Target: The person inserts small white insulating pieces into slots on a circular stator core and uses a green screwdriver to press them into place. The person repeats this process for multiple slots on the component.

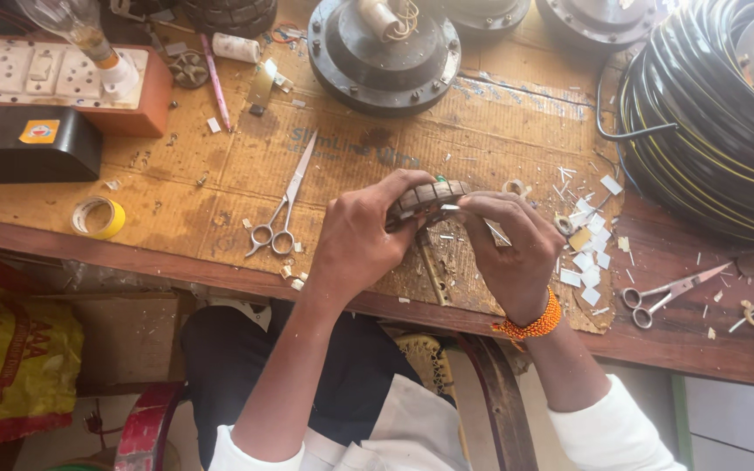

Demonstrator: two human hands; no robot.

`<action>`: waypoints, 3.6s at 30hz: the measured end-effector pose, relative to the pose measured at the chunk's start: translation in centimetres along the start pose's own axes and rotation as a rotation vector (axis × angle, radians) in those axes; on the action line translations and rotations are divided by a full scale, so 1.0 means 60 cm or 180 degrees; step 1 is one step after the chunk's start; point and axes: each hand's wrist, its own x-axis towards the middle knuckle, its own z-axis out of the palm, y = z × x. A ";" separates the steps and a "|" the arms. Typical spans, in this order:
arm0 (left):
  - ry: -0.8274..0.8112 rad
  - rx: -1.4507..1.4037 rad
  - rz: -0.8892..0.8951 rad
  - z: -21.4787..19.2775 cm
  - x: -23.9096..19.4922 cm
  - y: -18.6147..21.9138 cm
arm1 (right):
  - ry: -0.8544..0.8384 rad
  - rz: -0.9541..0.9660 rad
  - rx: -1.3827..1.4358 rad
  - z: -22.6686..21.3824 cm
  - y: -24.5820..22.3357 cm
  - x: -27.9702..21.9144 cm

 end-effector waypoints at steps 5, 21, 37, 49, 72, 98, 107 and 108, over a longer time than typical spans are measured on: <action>-0.0153 0.0059 0.0207 -0.003 0.006 -0.014 | -0.0032 -0.0130 -0.0316 0.006 0.002 0.008; -0.0095 -0.0210 0.0062 0.020 0.019 -0.007 | -0.0847 0.0409 -0.0380 -0.033 -0.051 0.054; 0.0197 0.0261 0.0213 0.056 0.025 0.005 | -0.0703 -0.0227 -0.0719 -0.033 -0.003 0.034; -0.0360 -0.0324 -0.0740 -0.001 0.025 0.010 | -0.1094 0.0456 -0.0080 -0.031 0.000 0.066; -0.0974 0.0636 -0.0904 0.011 0.046 0.049 | -0.1121 -0.0701 0.0026 -0.051 0.049 0.050; -0.1388 0.0180 -0.0953 -0.024 0.073 0.005 | -0.0931 -0.1238 -0.0582 -0.018 0.020 0.059; -0.1317 0.0251 -0.0782 -0.028 0.068 0.000 | -0.0770 -0.0899 -0.1031 -0.006 0.005 0.033; -0.1373 0.0266 -0.0743 -0.031 0.064 0.000 | -0.0784 -0.0899 -0.1011 -0.012 0.005 0.031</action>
